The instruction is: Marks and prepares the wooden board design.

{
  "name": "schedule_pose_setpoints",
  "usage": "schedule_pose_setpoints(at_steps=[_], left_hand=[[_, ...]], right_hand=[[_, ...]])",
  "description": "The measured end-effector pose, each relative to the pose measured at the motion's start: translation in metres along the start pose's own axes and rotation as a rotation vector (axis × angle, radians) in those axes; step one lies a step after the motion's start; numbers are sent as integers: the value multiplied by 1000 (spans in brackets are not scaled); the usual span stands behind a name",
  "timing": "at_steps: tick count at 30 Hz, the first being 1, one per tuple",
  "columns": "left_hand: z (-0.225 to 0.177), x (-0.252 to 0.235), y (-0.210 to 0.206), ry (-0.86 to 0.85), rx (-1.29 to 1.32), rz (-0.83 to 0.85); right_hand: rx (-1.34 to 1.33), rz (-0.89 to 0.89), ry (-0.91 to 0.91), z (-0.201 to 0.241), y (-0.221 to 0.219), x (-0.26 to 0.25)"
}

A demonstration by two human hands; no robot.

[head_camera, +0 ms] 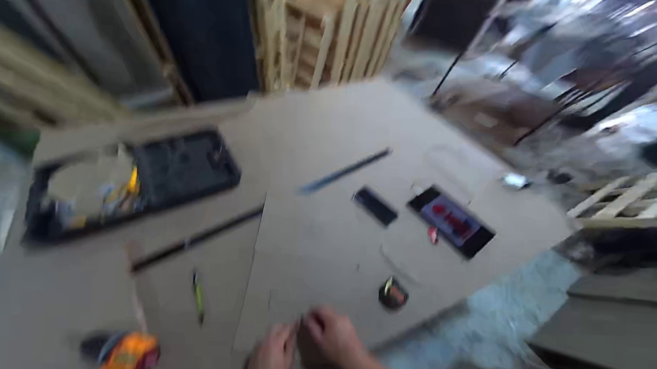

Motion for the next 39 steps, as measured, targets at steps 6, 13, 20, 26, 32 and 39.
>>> schedule_pose_setpoints(at_steps=[6,13,20,26,32,39], left_hand=[[27,-6,-36,2,3,-79],[31,-11,-42,-206,-154,-472],[29,-23,-36,-138,-125,-511],[34,-22,-38,-165,-87,-535],[35,-26,-37,-175,-75,-542],[37,-27,-36,-180,-52,-520]], right_hand=[[-34,-79,88,-26,-34,14],[-44,-180,189,-31,-37,-7],[-3,-148,212,-29,-42,-32],[21,-165,249,-31,-45,-34],[39,-155,270,-29,-43,-37],[62,-155,268,-26,-43,-36]])
Point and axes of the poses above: each hand's wrist, its own x-axis away from the middle knuckle, its own y-axis out of the back of the hand, z = x × y, the point moved 2 cm from there along -x, towards the middle knuckle, and after that the axes turned 8 degrees about y, right-handed, at the moved point
